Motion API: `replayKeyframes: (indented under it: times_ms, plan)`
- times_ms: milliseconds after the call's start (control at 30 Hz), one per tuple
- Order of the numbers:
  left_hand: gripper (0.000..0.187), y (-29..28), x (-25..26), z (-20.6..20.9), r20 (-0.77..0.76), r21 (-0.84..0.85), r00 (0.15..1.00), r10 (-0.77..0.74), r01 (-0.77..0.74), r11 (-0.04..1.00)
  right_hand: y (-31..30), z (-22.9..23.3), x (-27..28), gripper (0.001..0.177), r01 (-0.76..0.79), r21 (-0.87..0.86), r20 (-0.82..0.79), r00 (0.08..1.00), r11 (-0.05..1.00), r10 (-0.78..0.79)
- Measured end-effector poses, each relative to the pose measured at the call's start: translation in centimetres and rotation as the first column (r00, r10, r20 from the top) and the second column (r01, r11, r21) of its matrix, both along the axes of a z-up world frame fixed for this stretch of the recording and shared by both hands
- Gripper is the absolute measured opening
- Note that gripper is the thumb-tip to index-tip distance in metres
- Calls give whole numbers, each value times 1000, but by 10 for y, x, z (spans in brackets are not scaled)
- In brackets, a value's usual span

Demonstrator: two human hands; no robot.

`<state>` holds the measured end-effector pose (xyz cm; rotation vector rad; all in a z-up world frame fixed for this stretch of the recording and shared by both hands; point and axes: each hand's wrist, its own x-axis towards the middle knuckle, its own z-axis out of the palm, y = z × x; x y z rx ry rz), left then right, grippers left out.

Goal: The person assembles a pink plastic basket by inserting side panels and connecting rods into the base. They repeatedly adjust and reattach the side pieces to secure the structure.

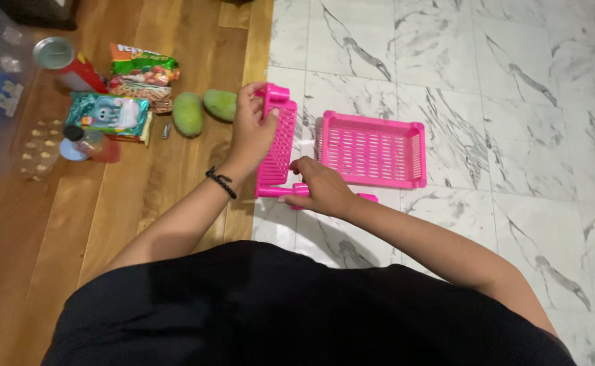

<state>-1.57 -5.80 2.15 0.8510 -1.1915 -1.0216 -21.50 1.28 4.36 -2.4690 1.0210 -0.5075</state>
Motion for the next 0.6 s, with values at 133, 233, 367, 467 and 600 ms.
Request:
replayKeyframes:
  times_ms: [133, 233, 367, 467, 600]
  plan:
    - [56, -15, 6, -8, -98, 189, 995, 30, -11, 982, 9, 8, 13, 68, 17, 60, 10, 1000, 998, -18]
    - [57, -25, 12, -22, -141, 252, 988, 53, -16, 968, 12, 1, 21, 59, -51, -226, 28, 998, 973, 59]
    - [57, -33, 23, -43, -73, 257, 997, 17, 3, 966, 9, -13, 33, 38, -75, -368, -114, 993, 927, 35]
    - [28, -11, 19, -55, 148, 220, 986, -77, 43, 975, -5, -16, 37, 41, -52, -430, -131, 991, 901, -5]
    - [36, 35, 18, -57, 55, 338, 963, -263, 230, 912, -19, -12, 35, 42, -38, -498, -65, 998, 867, 7]
